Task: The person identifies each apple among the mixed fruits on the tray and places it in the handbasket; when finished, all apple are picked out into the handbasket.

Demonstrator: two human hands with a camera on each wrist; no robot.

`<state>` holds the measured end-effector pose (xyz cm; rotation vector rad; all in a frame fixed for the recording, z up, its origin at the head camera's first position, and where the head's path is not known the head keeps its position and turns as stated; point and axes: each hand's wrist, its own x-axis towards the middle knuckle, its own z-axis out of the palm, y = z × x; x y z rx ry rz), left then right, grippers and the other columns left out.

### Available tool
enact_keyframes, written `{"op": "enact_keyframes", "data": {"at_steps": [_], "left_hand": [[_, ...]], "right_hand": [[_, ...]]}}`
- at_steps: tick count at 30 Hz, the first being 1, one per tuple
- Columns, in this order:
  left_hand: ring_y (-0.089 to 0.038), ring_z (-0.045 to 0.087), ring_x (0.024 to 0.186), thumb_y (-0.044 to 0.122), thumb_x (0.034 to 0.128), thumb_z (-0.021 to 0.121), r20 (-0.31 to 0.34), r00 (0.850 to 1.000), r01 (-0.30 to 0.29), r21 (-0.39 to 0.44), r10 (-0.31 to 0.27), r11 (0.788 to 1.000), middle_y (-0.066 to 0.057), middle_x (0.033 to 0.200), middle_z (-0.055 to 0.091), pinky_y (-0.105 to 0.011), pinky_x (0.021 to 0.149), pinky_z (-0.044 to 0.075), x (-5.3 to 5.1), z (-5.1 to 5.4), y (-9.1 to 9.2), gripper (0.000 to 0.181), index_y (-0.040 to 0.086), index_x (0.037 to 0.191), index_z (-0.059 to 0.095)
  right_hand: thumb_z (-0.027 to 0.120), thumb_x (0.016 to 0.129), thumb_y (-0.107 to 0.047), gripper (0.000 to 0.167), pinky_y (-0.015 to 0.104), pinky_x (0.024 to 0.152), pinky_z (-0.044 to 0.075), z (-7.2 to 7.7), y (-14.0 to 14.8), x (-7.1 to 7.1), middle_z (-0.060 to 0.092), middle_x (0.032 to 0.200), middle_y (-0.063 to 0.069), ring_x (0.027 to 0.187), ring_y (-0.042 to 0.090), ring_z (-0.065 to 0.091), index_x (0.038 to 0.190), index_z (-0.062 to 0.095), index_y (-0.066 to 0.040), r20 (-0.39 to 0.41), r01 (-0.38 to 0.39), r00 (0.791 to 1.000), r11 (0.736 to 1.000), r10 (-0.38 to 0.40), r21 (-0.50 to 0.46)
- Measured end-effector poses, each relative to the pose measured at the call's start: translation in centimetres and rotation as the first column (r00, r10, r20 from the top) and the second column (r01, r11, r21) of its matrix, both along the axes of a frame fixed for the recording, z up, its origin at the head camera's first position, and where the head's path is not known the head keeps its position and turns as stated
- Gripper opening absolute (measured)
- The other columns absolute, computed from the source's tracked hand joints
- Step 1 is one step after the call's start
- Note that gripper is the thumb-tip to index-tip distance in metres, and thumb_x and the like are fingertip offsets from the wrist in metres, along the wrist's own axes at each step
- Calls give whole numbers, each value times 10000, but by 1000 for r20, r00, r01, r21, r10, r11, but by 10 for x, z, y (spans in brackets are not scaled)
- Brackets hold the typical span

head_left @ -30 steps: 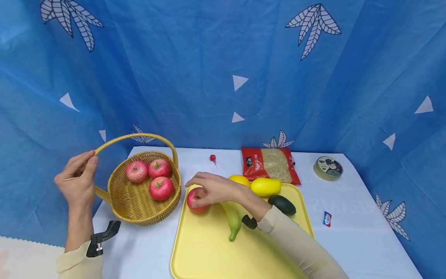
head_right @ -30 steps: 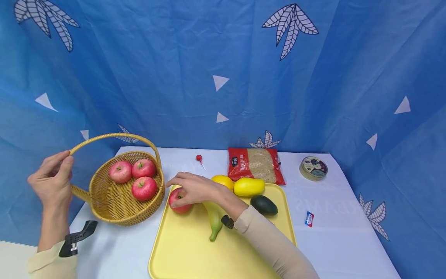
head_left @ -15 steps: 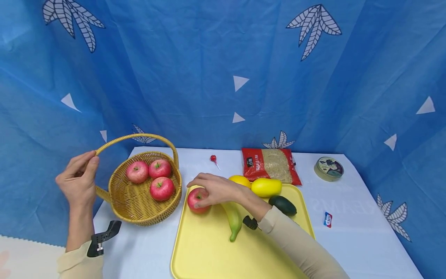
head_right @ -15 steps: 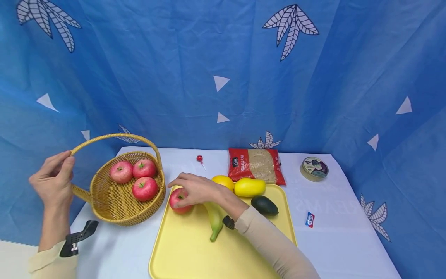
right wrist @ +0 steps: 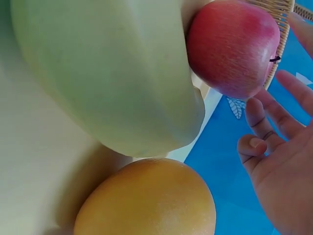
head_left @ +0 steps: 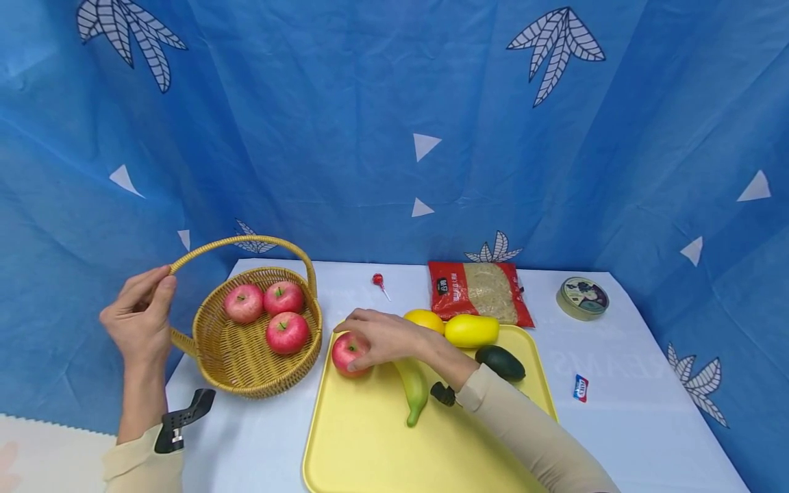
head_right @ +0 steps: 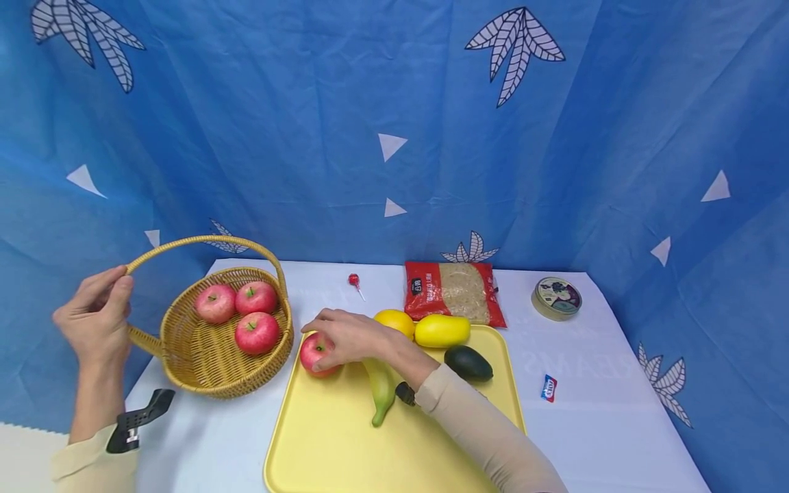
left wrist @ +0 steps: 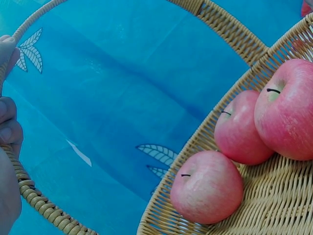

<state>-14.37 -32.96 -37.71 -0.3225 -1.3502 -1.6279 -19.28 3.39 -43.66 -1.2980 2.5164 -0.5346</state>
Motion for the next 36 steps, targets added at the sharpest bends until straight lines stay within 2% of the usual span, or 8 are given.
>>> {"op": "enact_keyframes", "data": {"at_steps": [11, 25, 31, 36], "left_hand": [[-115, 602, 669, -194, 816, 706, -10, 1000, 22, 24, -22, 999, -201, 940, 744, -144, 609, 480, 0, 0, -1, 191, -256, 992, 661], [-121, 631, 717, -192, 820, 704, 0, 1000, 13, 22, -13, 1000, -193, 957, 748, -148, 623, 480, -3, -4, -3, 197, -255, 1001, 661], [-115, 598, 670, -194, 819, 703, -4, 1000, 14, 24, -14, 1000, -203, 948, 744, -143, 595, 464, -3, -3, -3, 189, -253, 994, 664], [-113, 624, 692, -183, 822, 709, 9, 1000, -2, 13, 2, 1000, -193, 949, 748, -144, 614, 478, -1, -1, 0, 191, -246, 997, 669]], "right_hand": [[764, 813, -589, 741, 330, 939, 509, -6, -2, 2, 532, 1366, -60, 1145, 106, 534, 1447, 537, -281, -22, 23, 1000, 998, -22, 61], [774, 806, -583, 768, 313, 914, 508, -10, -4, 2, 521, 1360, -68, 1110, 90, 541, 1467, 510, -293, -34, 25, 999, 995, -22, 94], [779, 806, -579, 803, 293, 937, 501, -12, -3, 1, 510, 1382, -65, 1106, 82, 543, 1496, 465, -315, -26, 22, 999, 994, -20, 108], [781, 803, -581, 818, 289, 937, 501, -12, -3, 2, 510, 1383, -60, 1097, 82, 546, 1505, 448, -325, -20, 21, 1000, 994, -19, 109]]}}
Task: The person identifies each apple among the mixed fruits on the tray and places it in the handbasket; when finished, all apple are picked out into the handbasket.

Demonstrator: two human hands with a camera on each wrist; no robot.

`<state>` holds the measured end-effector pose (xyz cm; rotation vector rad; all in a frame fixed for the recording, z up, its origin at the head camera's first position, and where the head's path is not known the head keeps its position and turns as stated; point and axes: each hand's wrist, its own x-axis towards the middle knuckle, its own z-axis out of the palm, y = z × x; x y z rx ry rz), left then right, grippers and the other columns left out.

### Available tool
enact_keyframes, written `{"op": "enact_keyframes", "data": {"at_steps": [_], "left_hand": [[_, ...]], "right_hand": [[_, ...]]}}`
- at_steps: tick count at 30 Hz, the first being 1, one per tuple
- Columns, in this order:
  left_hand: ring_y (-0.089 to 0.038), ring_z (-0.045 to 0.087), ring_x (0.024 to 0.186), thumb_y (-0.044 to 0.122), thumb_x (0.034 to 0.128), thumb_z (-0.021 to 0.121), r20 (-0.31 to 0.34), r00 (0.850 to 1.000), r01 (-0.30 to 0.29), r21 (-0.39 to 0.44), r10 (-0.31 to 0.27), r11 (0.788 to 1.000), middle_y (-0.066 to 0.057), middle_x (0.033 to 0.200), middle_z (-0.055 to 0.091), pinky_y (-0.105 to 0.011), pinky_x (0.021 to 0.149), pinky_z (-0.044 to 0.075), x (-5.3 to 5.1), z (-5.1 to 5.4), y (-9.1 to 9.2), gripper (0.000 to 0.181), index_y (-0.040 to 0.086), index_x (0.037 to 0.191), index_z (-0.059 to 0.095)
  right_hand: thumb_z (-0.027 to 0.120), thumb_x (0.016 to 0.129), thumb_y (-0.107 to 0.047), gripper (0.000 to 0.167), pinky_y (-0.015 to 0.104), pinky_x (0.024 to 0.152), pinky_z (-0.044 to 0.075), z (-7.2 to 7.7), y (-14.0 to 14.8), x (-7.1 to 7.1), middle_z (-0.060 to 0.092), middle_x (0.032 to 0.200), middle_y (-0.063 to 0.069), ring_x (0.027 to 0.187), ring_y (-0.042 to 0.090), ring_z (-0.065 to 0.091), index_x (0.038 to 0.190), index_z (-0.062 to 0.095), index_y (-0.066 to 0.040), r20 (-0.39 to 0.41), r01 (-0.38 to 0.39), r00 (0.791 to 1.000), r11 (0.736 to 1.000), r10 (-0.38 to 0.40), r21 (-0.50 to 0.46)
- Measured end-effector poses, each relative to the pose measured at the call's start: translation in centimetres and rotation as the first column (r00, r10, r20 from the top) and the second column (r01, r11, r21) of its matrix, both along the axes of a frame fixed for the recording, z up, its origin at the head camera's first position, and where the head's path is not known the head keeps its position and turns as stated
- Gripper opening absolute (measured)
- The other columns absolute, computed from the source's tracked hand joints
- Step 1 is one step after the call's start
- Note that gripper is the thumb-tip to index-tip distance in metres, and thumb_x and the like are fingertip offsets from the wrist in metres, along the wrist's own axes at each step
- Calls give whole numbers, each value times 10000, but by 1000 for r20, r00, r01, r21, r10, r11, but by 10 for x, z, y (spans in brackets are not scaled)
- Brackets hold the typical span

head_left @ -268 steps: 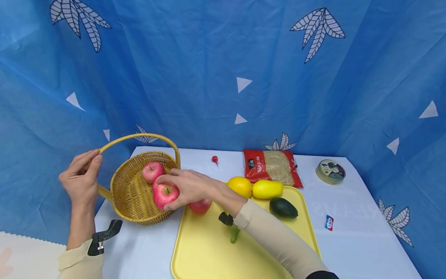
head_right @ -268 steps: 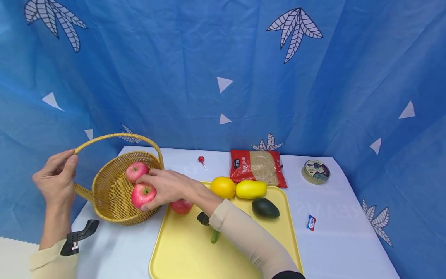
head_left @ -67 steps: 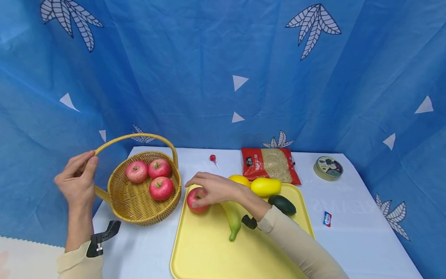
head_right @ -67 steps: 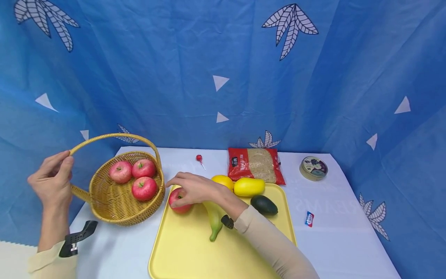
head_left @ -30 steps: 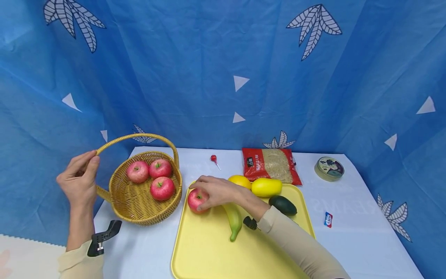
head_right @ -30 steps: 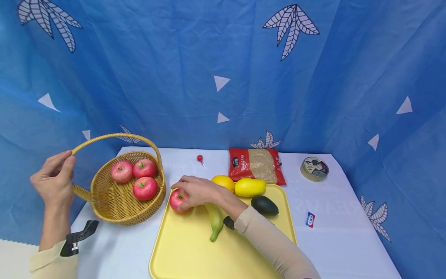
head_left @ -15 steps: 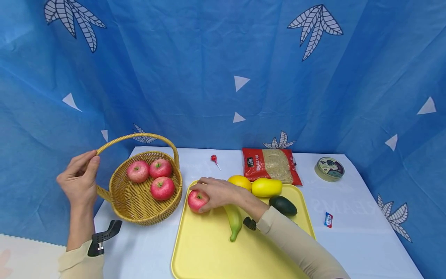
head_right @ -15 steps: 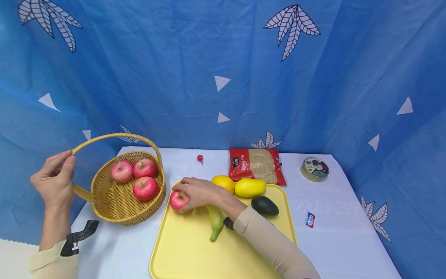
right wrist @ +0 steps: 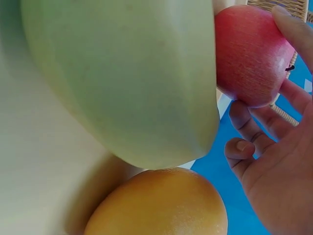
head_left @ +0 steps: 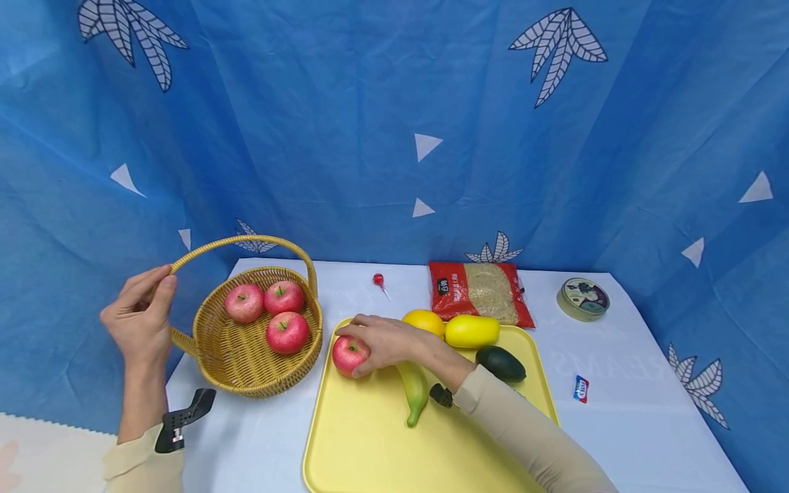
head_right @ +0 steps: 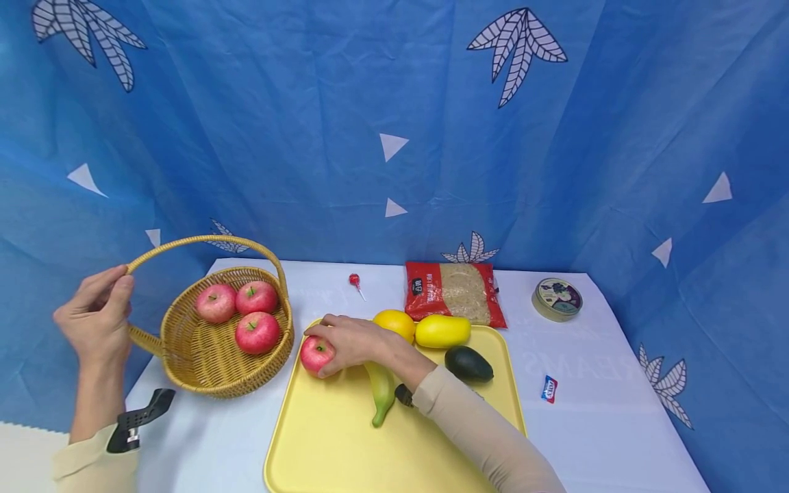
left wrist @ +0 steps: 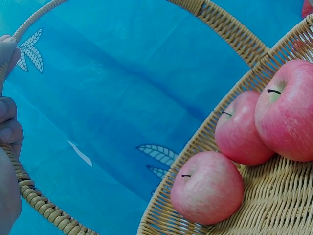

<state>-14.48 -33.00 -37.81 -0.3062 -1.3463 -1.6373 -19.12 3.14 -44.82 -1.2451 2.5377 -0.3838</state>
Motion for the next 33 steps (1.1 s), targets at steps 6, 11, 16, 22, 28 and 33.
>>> {"op": "enact_keyframes", "data": {"at_steps": [6, 11, 16, 22, 28, 33], "left_hand": [[-111, 628, 694, -178, 823, 711, 1, 1000, -2, -6, 2, 1000, -192, 946, 747, -143, 618, 481, 1, 1, 1, 192, -247, 997, 669], [-114, 626, 689, -184, 822, 709, -1, 1000, 7, 2, -7, 1000, -196, 948, 746, -145, 617, 484, 1, 1, 1, 193, -247, 1000, 668], [-111, 627, 693, -177, 826, 709, 15, 1000, -5, -6, 5, 1000, -190, 950, 746, -142, 617, 484, 2, 1, 1, 193, -238, 1006, 673], [-110, 625, 691, -175, 828, 709, 16, 1000, 1, -7, -1, 1000, -190, 953, 747, -140, 609, 478, 1, 0, 0, 194, -237, 1008, 673], [-121, 629, 696, -187, 819, 709, 1, 1000, 18, 13, -18, 1000, -205, 953, 743, -151, 616, 484, -1, -3, -3, 201, -249, 1005, 665], [-118, 616, 681, -188, 820, 707, -3, 1000, 16, 8, -16, 1000, -207, 953, 743, -148, 607, 476, -2, -3, -4, 199, -249, 1004, 664]], "right_hand": [[784, 802, -570, 820, 274, 915, 501, 0, 0, -1, 524, 1352, -55, 1056, 77, 547, 1508, 442, -329, 14, -1, 1000, 1000, 1, -4], [785, 804, -564, 817, 271, 913, 501, -1, 0, -1, 525, 1344, -56, 1053, 73, 545, 1507, 443, -330, 21, 0, 1000, 1000, -1, 1], [786, 807, -553, 813, 271, 903, 502, -1, 0, -1, 529, 1324, -57, 1044, 75, 545, 1505, 456, -301, 23, -2, 1000, 1000, 2, 0], [783, 807, -548, 801, 276, 897, 503, 0, -1, -1, 531, 1311, -59, 1035, 77, 546, 1498, 465, -297, 15, -6, 1000, 1000, 6, -3], [779, 804, -561, 796, 269, 885, 502, -1, -1, -1, 534, 1285, -69, 1016, 72, 547, 1491, 469, -305, 6, -12, 1000, 1000, 12, 0], [776, 801, -565, 787, 269, 880, 506, -1, -1, -1, 539, 1275, -64, 1006, 75, 557, 1481, 481, -299, -9, -17, 1000, 1000, 17, 2]]}}
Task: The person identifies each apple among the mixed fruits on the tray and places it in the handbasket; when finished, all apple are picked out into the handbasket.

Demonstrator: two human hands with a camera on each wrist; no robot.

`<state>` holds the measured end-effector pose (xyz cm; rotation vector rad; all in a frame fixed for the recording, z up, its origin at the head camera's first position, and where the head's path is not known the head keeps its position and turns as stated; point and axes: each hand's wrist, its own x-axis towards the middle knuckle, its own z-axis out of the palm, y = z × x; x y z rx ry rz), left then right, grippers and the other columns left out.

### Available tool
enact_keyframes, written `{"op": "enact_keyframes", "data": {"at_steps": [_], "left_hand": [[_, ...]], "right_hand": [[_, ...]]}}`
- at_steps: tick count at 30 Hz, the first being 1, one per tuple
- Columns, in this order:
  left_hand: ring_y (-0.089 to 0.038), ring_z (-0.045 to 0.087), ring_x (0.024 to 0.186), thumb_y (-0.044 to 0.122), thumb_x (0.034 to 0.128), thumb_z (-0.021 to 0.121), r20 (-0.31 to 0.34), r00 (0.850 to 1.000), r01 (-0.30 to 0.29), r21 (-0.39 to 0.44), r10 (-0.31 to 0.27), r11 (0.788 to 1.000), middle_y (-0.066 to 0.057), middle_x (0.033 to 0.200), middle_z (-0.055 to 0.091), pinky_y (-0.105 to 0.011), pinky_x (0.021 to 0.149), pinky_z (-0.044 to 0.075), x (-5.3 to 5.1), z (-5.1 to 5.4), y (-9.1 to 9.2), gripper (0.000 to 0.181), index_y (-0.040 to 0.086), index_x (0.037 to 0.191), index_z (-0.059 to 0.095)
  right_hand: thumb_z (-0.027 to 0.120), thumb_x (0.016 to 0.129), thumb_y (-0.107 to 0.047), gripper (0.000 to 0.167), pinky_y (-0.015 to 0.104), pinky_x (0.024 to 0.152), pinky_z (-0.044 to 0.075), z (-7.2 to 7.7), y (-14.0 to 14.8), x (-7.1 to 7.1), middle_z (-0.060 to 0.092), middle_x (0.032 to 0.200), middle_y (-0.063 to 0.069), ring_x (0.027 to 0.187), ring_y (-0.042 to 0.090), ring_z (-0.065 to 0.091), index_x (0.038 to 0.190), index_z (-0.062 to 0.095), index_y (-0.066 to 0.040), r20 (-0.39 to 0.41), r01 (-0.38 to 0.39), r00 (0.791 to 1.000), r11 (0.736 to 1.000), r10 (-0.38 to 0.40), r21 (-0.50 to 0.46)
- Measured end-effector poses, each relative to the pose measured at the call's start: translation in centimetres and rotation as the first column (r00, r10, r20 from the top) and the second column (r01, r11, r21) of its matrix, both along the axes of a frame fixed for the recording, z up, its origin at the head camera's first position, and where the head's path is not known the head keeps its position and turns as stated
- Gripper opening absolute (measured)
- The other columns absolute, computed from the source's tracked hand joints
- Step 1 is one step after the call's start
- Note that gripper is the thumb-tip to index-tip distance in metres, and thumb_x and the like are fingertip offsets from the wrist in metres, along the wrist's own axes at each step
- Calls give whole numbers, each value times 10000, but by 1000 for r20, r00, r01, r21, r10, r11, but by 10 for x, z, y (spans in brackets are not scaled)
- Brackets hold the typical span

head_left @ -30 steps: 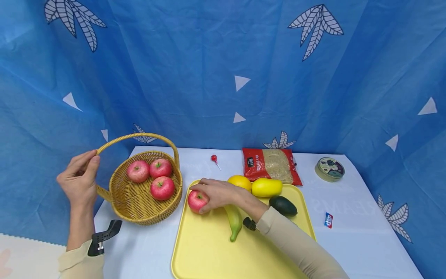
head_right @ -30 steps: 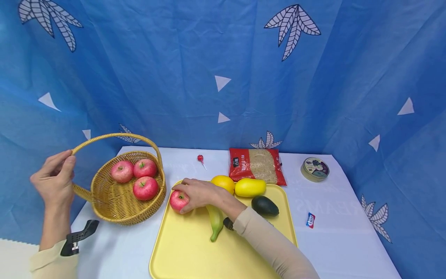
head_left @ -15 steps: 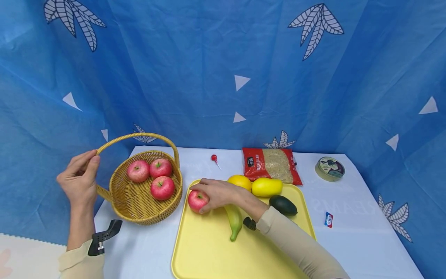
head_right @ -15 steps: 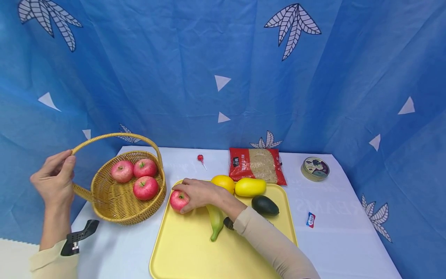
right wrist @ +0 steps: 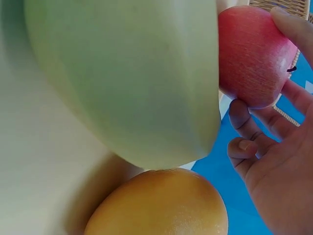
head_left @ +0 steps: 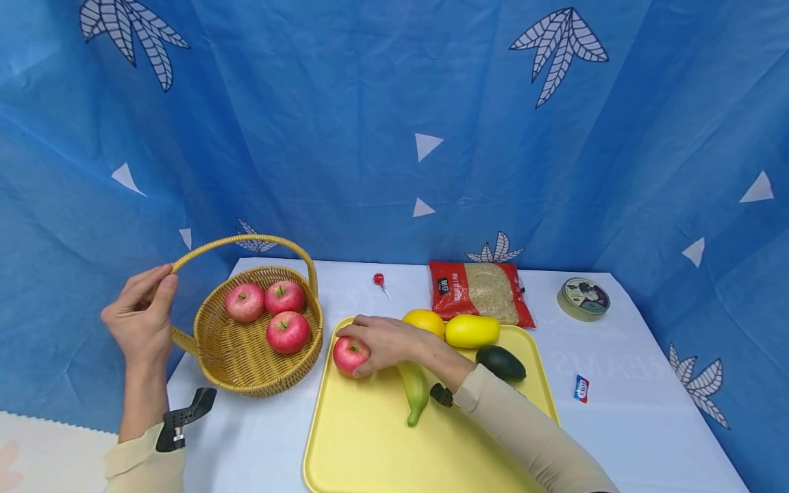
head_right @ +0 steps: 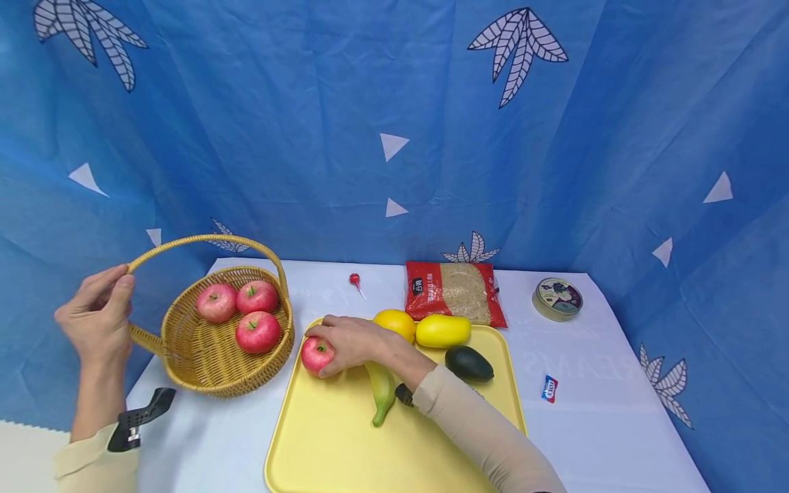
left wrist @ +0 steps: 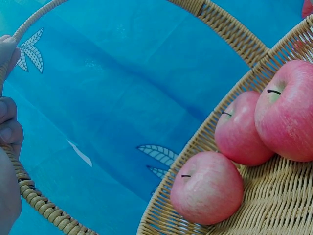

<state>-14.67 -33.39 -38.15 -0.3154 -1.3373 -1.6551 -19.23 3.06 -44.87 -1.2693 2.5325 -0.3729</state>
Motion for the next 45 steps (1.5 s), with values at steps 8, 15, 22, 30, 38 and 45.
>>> {"op": "enact_keyframes", "data": {"at_steps": [8, 15, 22, 30, 38, 45], "left_hand": [[-115, 614, 682, -186, 825, 703, 2, 1000, -2, -9, 2, 1000, -200, 954, 745, -143, 602, 472, 1, 1, 1, 197, -247, 1008, 665], [-109, 616, 688, -180, 831, 703, 16, 1000, -14, -15, 14, 1000, -190, 958, 748, -138, 601, 470, 1, 0, 0, 195, -238, 1013, 671], [-115, 603, 676, -181, 825, 708, 9, 1000, -8, -7, 8, 1000, -201, 957, 746, -142, 591, 461, 0, 0, -1, 198, -245, 1008, 667], [-116, 618, 679, -189, 826, 701, 10, 1000, 6, 7, -6, 1000, -199, 968, 747, -141, 591, 470, -2, -4, -4, 203, -248, 1015, 662], [-112, 581, 626, -199, 821, 698, -1, 1000, 19, 12, -19, 1000, -203, 958, 745, -137, 559, 447, -3, -4, -5, 202, -259, 1009, 655], [-111, 582, 625, -199, 824, 695, 3, 1000, 22, 12, -22, 1000, -196, 956, 747, -136, 555, 448, -4, -6, -7, 199, -258, 1010, 655]], "right_hand": [[770, 795, -583, 775, 279, 863, 510, 1, -1, 0, 539, 1253, -78, 990, 76, 558, 1465, 495, -305, -7, -3, 1000, 1000, 4, 10], [763, 798, -588, 765, 298, 869, 515, 3, -2, 0, 539, 1266, -72, 1000, 85, 560, 1458, 501, -301, -13, -9, 1000, 1000, 9, 5], [760, 799, -599, 762, 296, 868, 515, 5, -2, 1, 541, 1264, -79, 1002, 82, 561, 1453, 507, -300, -14, -10, 1000, 1000, 10, 0], [755, 799, -611, 752, 281, 878, 511, 8, -3, 2, 538, 1258, -84, 1005, 72, 559, 1443, 509, -311, -12, -18, 1000, 1000, 18, -4], [743, 802, -619, 735, 257, 860, 506, 10, -2, 3, 536, 1236, -92, 984, 62, 557, 1433, 514, -321, -11, -15, 1000, 1000, 15, -21], [731, 799, -631, 734, 246, 823, 502, 11, -2, 4, 531, 1218, -95, 964, 57, 553, 1432, 514, -330, -14, -14, 1000, 999, 13, -34]]}}
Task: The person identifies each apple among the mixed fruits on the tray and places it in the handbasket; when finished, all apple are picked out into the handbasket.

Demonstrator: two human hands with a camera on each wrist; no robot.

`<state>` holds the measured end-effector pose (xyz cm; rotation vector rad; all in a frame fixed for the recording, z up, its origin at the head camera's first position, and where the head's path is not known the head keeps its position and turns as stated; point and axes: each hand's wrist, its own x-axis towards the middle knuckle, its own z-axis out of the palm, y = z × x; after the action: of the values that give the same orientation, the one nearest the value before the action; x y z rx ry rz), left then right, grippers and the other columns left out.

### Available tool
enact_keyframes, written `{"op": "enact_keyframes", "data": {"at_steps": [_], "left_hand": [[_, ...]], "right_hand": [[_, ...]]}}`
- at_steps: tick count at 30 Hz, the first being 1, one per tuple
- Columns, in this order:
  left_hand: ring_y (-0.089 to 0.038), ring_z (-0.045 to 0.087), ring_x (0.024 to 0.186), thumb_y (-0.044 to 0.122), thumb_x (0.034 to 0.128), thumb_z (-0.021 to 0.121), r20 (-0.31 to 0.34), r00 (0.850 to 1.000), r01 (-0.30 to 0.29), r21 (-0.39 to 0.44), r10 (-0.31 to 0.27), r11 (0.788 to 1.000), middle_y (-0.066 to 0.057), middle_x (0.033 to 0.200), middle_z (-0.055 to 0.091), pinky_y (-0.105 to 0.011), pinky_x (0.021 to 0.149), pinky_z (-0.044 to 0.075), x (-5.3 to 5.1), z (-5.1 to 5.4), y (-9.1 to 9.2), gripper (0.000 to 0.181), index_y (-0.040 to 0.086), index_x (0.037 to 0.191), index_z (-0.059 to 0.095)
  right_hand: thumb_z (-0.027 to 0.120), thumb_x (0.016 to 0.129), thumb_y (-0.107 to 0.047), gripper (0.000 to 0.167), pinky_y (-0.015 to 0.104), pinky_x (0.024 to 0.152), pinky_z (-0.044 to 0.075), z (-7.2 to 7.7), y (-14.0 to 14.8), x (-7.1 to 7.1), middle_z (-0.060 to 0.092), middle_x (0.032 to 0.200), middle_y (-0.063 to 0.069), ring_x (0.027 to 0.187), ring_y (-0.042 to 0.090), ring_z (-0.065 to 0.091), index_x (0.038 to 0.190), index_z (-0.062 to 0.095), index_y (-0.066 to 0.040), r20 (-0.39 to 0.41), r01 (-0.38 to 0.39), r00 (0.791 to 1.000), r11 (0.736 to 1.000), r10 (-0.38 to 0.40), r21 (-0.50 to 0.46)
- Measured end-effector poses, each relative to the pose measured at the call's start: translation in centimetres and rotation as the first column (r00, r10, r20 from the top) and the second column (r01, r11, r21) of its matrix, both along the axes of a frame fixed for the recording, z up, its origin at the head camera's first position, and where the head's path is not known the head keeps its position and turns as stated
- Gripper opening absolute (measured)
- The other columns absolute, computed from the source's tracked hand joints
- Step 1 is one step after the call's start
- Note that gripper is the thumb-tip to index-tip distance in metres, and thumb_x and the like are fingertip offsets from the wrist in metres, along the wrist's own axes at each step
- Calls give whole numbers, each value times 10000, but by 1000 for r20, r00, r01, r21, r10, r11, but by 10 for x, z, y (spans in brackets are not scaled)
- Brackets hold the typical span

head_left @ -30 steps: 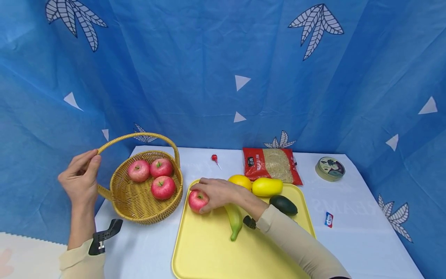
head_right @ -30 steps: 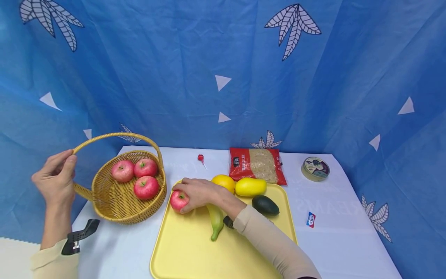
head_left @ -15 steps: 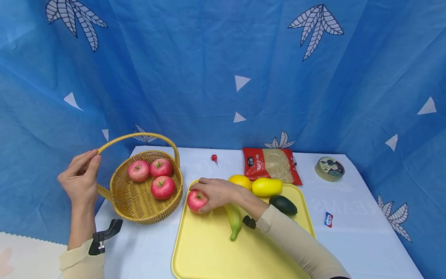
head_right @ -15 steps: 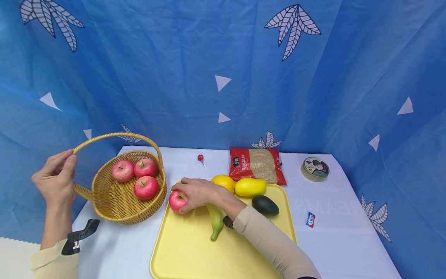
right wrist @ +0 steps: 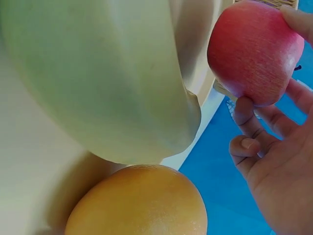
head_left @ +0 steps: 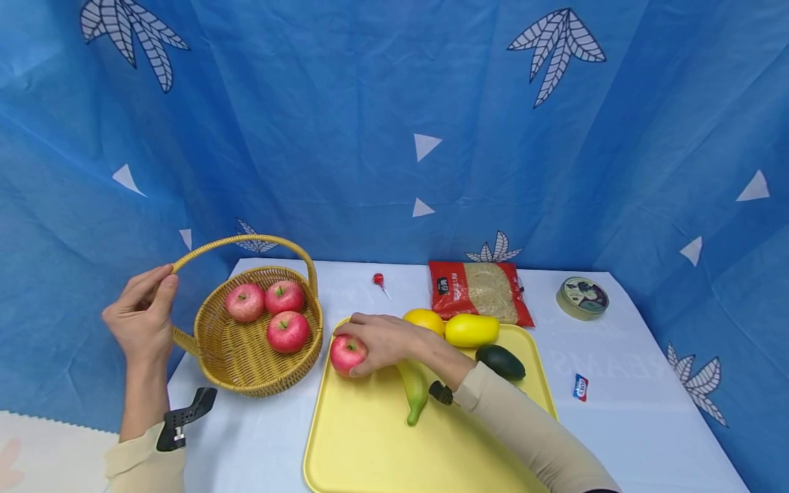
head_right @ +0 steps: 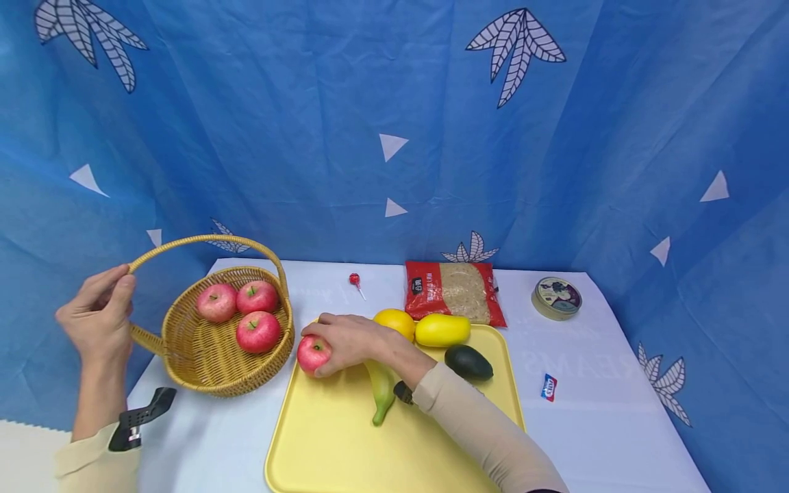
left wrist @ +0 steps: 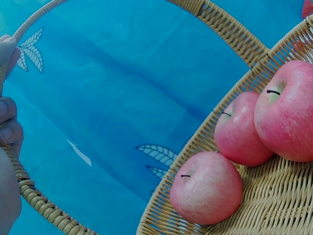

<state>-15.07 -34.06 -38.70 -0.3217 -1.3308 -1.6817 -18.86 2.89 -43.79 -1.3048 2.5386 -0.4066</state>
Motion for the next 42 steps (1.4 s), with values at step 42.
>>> {"op": "enact_keyframes", "data": {"at_steps": [42], "left_hand": [[-114, 614, 684, -170, 828, 715, 10, 1000, -28, -14, 28, 1000, -195, 955, 749, -146, 607, 476, 5, 7, 8, 201, -243, 1010, 667]], "right_hand": [[716, 783, -672, 718, 194, 735, 493, 18, -5, 7, 505, 1188, -129, 933, 26, 548, 1410, 518, -383, 13, -6, 1000, 994, 8, -113]]}}
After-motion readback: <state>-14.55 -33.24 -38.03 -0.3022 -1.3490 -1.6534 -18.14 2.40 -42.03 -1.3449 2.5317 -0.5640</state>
